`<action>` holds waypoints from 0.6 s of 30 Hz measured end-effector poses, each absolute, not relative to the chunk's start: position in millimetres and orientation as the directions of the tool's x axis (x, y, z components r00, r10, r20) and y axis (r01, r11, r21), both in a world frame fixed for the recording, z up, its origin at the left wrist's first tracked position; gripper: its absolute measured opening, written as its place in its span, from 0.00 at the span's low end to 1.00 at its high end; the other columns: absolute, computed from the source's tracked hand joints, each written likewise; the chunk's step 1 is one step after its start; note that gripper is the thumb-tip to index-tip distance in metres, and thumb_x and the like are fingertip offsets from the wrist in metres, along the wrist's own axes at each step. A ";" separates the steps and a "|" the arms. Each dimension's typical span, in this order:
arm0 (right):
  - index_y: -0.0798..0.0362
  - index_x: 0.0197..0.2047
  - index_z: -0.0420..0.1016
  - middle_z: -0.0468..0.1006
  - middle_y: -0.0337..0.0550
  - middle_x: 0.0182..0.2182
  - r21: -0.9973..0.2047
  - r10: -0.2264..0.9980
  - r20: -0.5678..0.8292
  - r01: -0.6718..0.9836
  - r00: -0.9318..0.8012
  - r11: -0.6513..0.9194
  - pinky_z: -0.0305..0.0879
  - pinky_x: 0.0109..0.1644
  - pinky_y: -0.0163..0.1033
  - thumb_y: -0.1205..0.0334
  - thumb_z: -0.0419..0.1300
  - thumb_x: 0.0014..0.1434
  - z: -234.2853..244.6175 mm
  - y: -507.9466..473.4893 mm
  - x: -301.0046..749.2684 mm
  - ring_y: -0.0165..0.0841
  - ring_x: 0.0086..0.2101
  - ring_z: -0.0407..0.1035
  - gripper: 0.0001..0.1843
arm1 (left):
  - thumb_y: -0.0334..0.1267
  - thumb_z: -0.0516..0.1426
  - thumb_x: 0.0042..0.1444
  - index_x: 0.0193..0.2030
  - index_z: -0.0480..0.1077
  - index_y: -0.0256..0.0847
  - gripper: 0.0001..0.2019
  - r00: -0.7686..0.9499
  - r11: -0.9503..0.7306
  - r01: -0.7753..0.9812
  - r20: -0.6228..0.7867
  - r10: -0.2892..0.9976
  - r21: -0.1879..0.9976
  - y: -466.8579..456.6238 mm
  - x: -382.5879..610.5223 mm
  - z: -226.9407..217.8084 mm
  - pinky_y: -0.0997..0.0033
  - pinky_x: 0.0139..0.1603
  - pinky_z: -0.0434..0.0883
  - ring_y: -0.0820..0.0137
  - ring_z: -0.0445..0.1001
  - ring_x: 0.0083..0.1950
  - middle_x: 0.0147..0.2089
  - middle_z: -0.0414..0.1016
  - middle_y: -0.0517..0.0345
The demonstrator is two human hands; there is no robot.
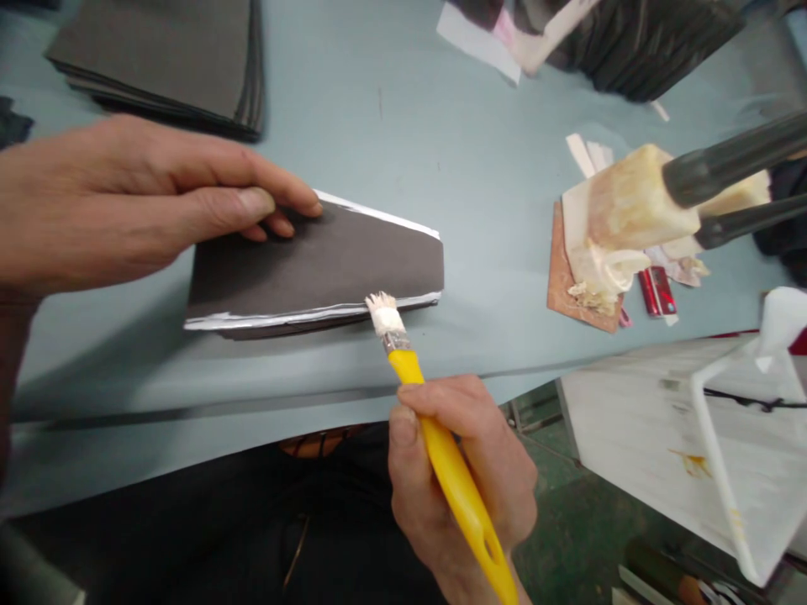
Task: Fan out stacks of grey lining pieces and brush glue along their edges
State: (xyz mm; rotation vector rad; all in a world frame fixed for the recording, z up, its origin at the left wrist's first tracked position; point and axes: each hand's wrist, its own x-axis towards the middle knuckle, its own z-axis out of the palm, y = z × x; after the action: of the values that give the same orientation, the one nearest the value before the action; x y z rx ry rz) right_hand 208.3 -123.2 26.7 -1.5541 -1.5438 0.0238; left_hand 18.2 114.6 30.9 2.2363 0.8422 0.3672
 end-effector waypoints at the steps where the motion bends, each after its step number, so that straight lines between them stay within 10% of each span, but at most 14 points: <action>1: 0.56 0.44 0.77 0.79 0.37 0.34 -0.592 0.796 0.566 0.777 0.214 0.213 0.73 0.35 0.33 0.79 0.65 0.61 26.7 -123.0 205.9 0.25 0.32 0.73 0.11 | 0.52 0.52 0.65 0.58 0.83 0.50 0.24 0.748 -0.541 0.460 0.021 0.663 0.704 113.1 19.3 32.4 0.65 0.48 0.71 0.64 0.82 0.47 0.48 0.88 0.63; 18: 0.57 0.45 0.79 0.79 0.39 0.33 -0.581 0.799 0.579 0.770 0.162 0.265 0.73 0.34 0.36 0.79 0.65 0.60 29.9 -117.7 169.9 0.28 0.31 0.74 0.12 | 0.38 0.53 0.65 0.49 0.84 0.47 0.17 0.749 -0.499 0.429 0.012 0.662 0.753 105.3 23.4 37.0 0.65 0.49 0.77 0.62 0.81 0.46 0.44 0.85 0.65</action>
State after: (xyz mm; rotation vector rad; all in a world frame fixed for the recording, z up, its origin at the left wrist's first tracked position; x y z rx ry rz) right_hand 169.9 -117.7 29.9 -1.4907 -1.5913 0.0394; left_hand 23.4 105.3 37.0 2.1713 0.8156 0.3867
